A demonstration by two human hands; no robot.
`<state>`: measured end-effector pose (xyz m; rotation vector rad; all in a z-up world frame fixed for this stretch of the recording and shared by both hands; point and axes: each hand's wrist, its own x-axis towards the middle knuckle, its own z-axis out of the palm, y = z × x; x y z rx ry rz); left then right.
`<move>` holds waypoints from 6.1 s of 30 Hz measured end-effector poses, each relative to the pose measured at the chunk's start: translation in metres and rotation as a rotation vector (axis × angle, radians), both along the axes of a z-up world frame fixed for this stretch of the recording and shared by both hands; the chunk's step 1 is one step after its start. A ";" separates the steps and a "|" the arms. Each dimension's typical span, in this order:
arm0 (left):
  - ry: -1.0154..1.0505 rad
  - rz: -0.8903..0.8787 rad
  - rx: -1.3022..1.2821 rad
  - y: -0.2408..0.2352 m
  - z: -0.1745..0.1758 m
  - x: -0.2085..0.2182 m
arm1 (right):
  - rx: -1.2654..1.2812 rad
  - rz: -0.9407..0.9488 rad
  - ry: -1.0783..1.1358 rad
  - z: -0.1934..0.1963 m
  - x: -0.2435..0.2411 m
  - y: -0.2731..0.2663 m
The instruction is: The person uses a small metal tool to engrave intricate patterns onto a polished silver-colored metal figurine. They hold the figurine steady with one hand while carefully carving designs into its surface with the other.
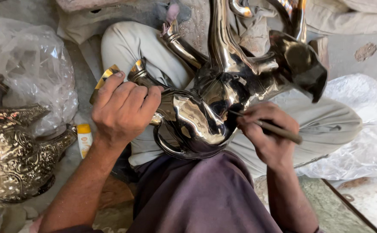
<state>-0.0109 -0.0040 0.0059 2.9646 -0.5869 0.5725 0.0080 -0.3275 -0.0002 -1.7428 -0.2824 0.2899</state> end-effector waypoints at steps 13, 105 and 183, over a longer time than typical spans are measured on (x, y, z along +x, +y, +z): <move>-0.030 0.006 0.033 0.002 -0.009 -0.024 | -0.062 0.477 0.052 0.005 0.057 0.039; -0.073 0.016 0.098 0.002 -0.010 -0.016 | -0.141 0.631 -0.098 0.012 0.046 0.027; -0.001 -0.006 0.076 0.003 -0.019 -0.026 | -0.321 0.097 0.040 0.017 0.008 0.051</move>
